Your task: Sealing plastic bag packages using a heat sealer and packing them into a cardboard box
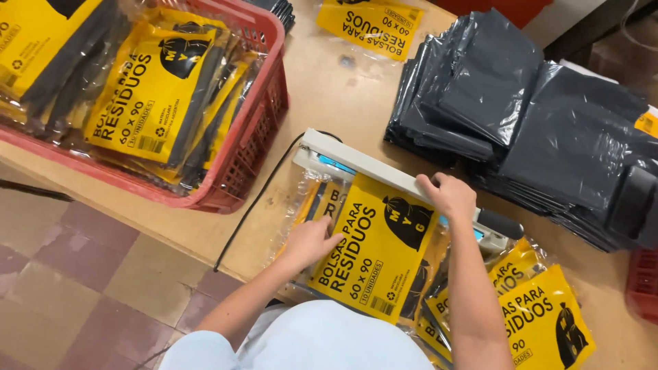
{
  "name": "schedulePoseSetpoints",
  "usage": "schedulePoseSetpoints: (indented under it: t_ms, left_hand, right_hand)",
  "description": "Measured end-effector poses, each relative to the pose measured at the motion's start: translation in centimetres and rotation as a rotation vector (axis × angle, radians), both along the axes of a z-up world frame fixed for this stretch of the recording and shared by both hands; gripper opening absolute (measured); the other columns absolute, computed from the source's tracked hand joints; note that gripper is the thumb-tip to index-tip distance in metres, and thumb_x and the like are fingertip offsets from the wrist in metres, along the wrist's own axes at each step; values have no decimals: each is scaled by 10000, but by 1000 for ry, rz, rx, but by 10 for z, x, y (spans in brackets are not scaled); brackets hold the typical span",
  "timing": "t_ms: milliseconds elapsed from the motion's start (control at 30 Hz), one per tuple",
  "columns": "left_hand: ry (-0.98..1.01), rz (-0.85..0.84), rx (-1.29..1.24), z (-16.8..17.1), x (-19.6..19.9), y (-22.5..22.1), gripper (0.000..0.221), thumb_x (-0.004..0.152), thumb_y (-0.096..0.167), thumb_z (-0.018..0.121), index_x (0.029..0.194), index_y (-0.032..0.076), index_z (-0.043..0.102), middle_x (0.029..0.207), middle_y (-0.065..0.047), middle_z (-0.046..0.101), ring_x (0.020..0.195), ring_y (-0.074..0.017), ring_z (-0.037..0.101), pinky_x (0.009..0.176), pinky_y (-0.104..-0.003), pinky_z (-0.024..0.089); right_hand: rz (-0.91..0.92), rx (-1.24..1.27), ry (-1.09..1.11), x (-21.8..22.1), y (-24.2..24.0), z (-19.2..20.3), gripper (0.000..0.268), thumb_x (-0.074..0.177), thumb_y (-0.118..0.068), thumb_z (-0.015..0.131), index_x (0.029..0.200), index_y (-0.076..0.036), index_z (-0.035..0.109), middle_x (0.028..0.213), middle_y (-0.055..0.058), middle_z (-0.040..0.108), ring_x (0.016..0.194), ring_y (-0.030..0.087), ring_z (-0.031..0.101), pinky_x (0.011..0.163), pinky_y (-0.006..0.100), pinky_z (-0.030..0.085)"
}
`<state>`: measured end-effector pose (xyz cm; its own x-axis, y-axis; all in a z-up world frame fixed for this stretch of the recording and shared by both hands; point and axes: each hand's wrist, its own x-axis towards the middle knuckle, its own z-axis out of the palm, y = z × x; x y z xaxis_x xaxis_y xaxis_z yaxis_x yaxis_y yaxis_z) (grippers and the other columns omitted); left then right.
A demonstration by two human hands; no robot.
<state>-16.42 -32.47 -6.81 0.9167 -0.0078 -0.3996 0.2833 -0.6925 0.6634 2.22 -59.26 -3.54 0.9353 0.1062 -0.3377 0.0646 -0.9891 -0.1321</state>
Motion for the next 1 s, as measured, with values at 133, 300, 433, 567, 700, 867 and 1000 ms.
schedulePoseSetpoints:
  t_ms: [133,300,433,567,700,867,1000]
  left_hand:
    - [-143,-32,113,75,-12,29,271,946,413,582,991,157,659,833,-71,755,850,-335,734,753,-456,579]
    - [-660,172,789,166,17,133,183,1002,382,560,975,209,613,702,-79,685,715,-298,724,629,-450,564]
    - [-603,124,987,113,109,234,230,947,364,586,989,138,596,772,-120,691,744,-364,732,646,-505,581]
    - [-274,266,944,51,167,292,455,797,328,735,1127,22,668,1002,-185,699,943,-437,689,721,-623,567]
    - [-150,333,924,30,169,298,649,792,396,752,1274,-24,639,1173,-242,645,1044,-473,619,791,-639,543]
    - [-232,343,880,26,170,298,400,812,216,628,1122,-25,705,1018,-219,694,945,-455,678,759,-583,567]
    - [-235,396,782,60,154,285,333,847,121,551,1063,-66,723,1009,-223,726,988,-445,693,824,-561,563]
  right_hand:
    - [-4,23,-20,1,-1,-3,772,906,-833,317,974,-177,719,997,127,734,1088,328,670,949,440,487]
    - [2,10,-24,-4,0,2,791,907,-832,291,984,-171,719,1017,144,737,1103,346,666,954,454,483]
    - [12,2,-39,-4,1,4,786,914,-820,283,1012,-174,721,1046,146,741,1129,341,661,971,446,483]
    - [-16,-16,-14,-7,2,8,803,892,-845,274,990,-191,728,1064,141,748,1149,336,658,977,440,488]
    - [-31,-48,2,-6,4,7,830,863,-876,238,982,-215,727,1073,114,755,1163,314,659,983,420,490]
    - [-38,-43,6,-10,8,13,826,883,-856,244,1025,-209,737,1092,121,759,1172,314,661,993,424,486]
    - [-32,-49,15,-15,14,23,836,893,-837,228,1073,-194,731,1131,137,756,1197,322,650,1017,434,483]
